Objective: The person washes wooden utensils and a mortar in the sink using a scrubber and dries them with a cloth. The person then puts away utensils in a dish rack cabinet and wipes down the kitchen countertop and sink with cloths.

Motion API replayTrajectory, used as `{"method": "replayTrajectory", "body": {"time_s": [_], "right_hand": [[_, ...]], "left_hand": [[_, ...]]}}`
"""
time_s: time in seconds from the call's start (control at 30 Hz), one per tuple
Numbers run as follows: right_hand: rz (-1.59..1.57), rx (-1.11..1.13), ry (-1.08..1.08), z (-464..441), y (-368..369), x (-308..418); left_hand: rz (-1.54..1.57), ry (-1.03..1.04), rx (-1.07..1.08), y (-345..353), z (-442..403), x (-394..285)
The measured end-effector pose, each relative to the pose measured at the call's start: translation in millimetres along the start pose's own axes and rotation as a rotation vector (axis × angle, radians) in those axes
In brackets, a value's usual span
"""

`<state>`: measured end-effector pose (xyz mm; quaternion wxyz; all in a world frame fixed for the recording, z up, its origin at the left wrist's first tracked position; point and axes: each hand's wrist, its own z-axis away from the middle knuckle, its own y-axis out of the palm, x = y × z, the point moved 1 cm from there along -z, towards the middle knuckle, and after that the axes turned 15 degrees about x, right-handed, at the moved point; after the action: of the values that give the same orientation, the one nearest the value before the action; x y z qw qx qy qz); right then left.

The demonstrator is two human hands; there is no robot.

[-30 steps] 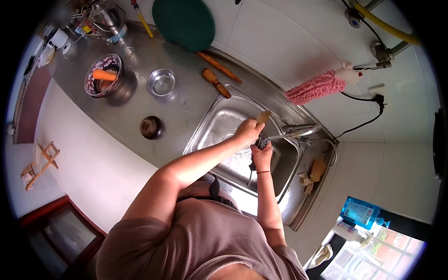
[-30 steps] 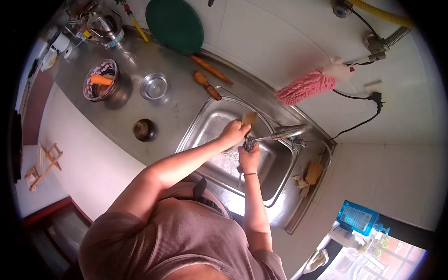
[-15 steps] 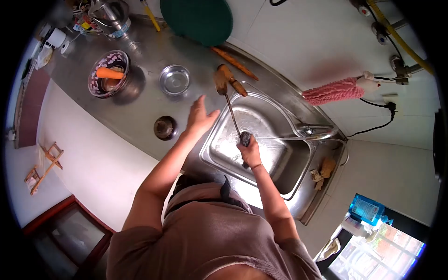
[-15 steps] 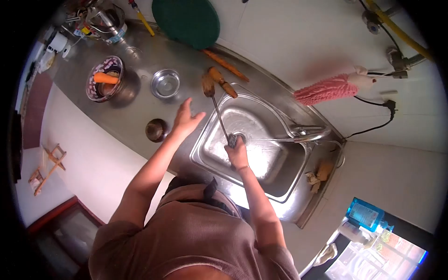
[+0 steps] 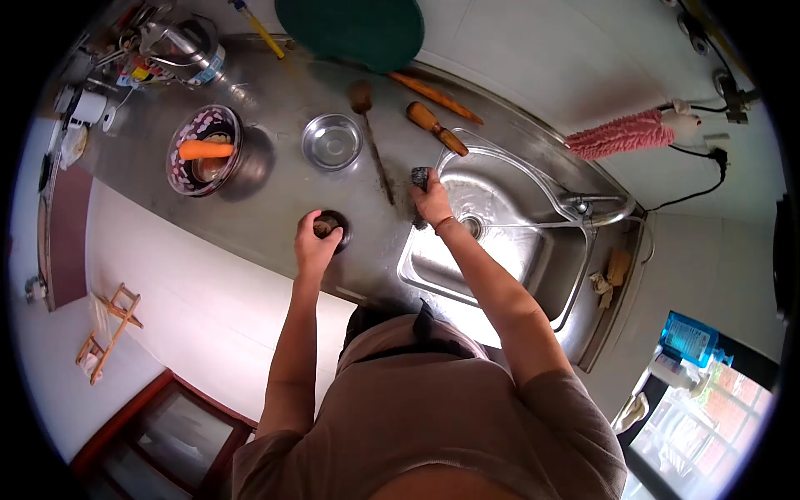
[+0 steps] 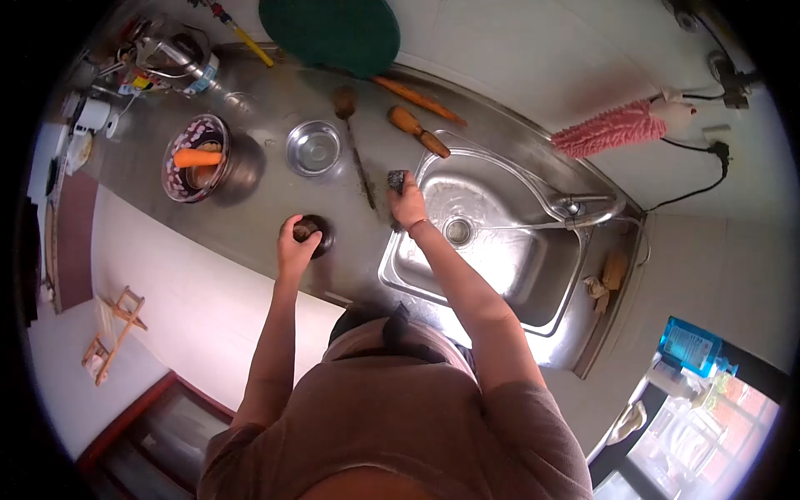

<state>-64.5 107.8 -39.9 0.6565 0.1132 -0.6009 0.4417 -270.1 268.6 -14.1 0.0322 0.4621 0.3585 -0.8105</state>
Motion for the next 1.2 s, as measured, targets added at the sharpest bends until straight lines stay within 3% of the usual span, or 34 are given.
{"method": "replayTrajectory", "body": {"time_s": [0.03,0.13,0.23,0.3,0.5,0.6,0.73,0.9,0.97,1.0,1.03,1.07,1.1,1.2], "right_hand": [[-0.006,-0.012,0.008,8.4,-6.5,-2.5],[-0.312,0.052,0.089,37.4,-24.8,-22.1],[-0.946,0.092,0.328,90.8,-46.3,-46.6],[-1.078,0.102,0.401,119.9,-58.6,-61.8],[-1.282,-0.026,0.330,173.1,-105.4,-74.2],[-0.913,-0.217,0.269,176.3,-131.5,-69.3],[-0.138,-0.479,0.107,172.3,-169.6,-84.8],[-0.065,-0.581,0.202,168.4,-210.7,-40.5],[0.091,-0.400,0.225,160.1,-211.8,-51.2],[0.121,-0.365,0.081,156.8,-208.9,-52.9],[0.110,-0.377,0.080,156.5,-210.0,-57.5],[0.193,-0.240,-0.063,157.8,-210.2,-61.0],[0.275,-0.103,-0.207,161.5,-210.8,-56.6],[0.498,-0.107,-0.190,171.8,-209.4,-60.3]], "left_hand": [[-0.007,0.006,0.013,-4.4,0.4,0.8],[0.441,0.008,0.274,-20.4,-1.7,9.9],[1.255,-0.123,0.679,-9.1,0.0,27.4],[1.509,-0.276,0.772,24.1,1.3,26.1],[1.727,-0.325,1.059,142.4,-11.7,-58.1],[1.584,-0.412,1.030,193.3,-22.5,-93.5],[1.452,-0.465,1.066,246.1,-24.1,-132.0],[1.352,-0.492,1.174,281.7,-12.8,-168.8],[1.268,-0.541,1.157,293.3,-9.9,-179.8],[1.316,-0.606,1.107,298.7,-9.8,-182.9],[1.362,-0.670,1.055,302.0,-11.8,-185.7],[1.346,-0.672,1.059,304.2,-13.5,-188.3],[1.307,-0.669,1.118,305.2,-16.1,-190.0],[1.112,-0.700,1.300,297.3,-23.1,-194.0]]}}
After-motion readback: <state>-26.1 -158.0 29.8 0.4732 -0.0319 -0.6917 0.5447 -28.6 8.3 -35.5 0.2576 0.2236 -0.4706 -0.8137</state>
